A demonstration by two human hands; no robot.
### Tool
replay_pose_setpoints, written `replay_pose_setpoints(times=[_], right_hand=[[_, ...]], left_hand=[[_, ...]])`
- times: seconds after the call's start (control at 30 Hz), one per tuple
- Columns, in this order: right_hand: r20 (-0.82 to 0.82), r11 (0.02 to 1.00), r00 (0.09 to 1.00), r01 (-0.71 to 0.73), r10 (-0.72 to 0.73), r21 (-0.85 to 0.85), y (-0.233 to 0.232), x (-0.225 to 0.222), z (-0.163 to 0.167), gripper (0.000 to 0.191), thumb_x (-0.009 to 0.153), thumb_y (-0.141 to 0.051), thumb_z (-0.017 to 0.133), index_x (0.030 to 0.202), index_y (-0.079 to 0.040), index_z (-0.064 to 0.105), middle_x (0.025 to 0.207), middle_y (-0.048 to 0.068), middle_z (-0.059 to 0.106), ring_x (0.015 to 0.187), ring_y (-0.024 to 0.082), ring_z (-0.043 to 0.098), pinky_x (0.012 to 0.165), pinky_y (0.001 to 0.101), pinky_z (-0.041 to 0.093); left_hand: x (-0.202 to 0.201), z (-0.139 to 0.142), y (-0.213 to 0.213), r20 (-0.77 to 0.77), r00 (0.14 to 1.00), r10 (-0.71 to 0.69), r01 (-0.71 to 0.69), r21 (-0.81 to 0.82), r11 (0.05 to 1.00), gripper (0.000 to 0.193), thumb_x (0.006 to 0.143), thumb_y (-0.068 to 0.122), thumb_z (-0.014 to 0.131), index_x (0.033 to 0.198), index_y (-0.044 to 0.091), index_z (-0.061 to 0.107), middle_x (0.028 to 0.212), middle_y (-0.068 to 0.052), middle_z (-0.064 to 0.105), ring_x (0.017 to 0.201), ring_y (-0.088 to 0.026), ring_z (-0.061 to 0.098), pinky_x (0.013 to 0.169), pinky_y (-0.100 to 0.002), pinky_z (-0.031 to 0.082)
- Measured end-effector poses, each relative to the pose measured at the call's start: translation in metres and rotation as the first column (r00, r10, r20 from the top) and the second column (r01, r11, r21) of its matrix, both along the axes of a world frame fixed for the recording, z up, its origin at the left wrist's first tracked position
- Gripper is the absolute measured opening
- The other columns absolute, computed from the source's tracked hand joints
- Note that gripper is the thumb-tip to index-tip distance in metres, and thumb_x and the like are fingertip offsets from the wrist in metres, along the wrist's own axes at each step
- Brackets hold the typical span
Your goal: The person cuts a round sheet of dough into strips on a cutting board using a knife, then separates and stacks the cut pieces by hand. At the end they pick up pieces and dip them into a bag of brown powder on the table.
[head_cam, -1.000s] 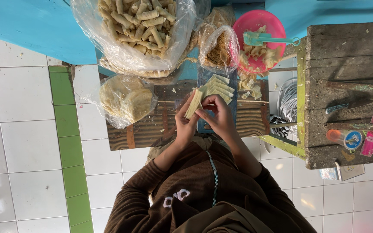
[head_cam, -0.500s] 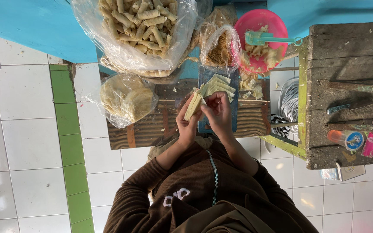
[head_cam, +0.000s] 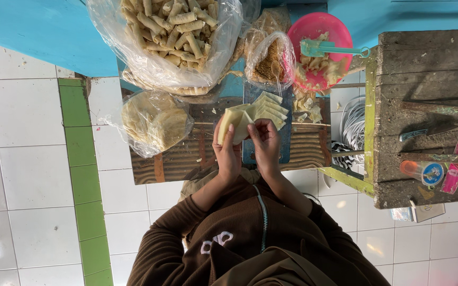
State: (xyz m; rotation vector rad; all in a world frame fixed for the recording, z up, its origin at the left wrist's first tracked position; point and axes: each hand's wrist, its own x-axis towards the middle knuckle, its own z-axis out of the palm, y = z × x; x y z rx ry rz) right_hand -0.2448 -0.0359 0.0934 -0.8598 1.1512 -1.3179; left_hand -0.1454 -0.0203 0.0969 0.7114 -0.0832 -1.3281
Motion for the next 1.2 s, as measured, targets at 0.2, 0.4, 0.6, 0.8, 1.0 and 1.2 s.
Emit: replay_pose_setpoints(times=[0.2,0.4,0.6,0.8,1.0,1.2], right_hand=[[-0.094,0.996,0.995,-0.017,0.009,-0.084,0.021,0.002,-0.013,0.015,0.102,-0.01,0.072,0.107,-0.003,0.06,0.098,0.002,0.064,0.086,0.005,0.06,0.078,0.0221,0.053],[-0.422,0.865,0.896,-0.315,0.136,-0.39,-0.004,-0.037,0.017,0.026,0.103,-0.01,0.071,0.125,-0.004,0.058,0.113,0.004,0.066,0.099,0.01,0.068,0.088,0.0248,0.061],[-0.942,0.587,0.314,-0.742,-0.121,-0.323,-0.048,-0.07,0.089,0.039,0.085,-0.016,0.08,0.122,-0.025,0.074,0.135,0.003,0.062,0.128,0.031,0.052,0.108,0.0435,0.047],[-0.968,0.514,0.232,-0.822,-0.094,-0.246,-0.057,-0.063,0.11,0.027,0.084,-0.011,0.079,0.109,-0.023,0.076,0.13,-0.008,0.066,0.125,0.024,0.056,0.105,0.04,0.046],[-0.952,0.386,0.264,-0.903,0.152,-0.188,-0.062,-0.066,0.107,0.026,0.084,-0.018,0.079,0.109,-0.012,0.075,0.115,-0.003,0.067,0.108,0.022,0.058,0.097,0.0387,0.048],[-0.908,0.444,0.215,-0.895,0.361,-0.035,-0.058,-0.066,0.089,0.015,0.088,-0.019,0.076,0.102,-0.013,0.075,0.099,0.0,0.071,0.096,0.02,0.068,0.084,0.0343,0.056]], left_hand=[[0.008,0.006,-0.003,-0.16,0.986,-0.04,0.042,0.01,0.999,0.034,0.103,0.015,0.064,0.134,0.002,0.058,0.121,-0.012,0.066,0.104,-0.02,0.07,0.084,-0.035,0.062],[0.02,0.006,-0.009,0.008,0.98,-0.2,0.2,0.048,0.979,0.036,0.094,0.003,0.071,0.129,0.0,0.061,0.115,-0.01,0.071,0.101,-0.017,0.072,0.086,-0.031,0.061],[0.032,0.008,-0.01,0.0,0.942,-0.337,0.335,0.085,0.938,0.036,0.092,0.004,0.07,0.127,0.0,0.063,0.111,-0.009,0.073,0.095,-0.017,0.073,0.079,-0.03,0.061],[0.047,-0.008,-0.015,0.083,0.848,-0.524,0.523,0.039,0.852,0.03,0.097,0.005,0.068,0.126,-0.003,0.066,0.108,-0.008,0.072,0.092,-0.013,0.071,0.078,-0.027,0.059],[0.053,-0.023,-0.019,-0.159,0.751,-0.641,0.661,0.17,0.731,0.036,0.097,0.02,0.062,0.122,-0.006,0.061,0.104,-0.013,0.073,0.084,-0.021,0.075,0.07,-0.035,0.066],[0.05,-0.045,-0.013,-0.447,0.517,-0.73,0.831,0.057,0.554,0.036,0.101,0.022,0.059,0.122,-0.008,0.059,0.109,-0.02,0.071,0.092,-0.027,0.076,0.074,-0.035,0.066]])
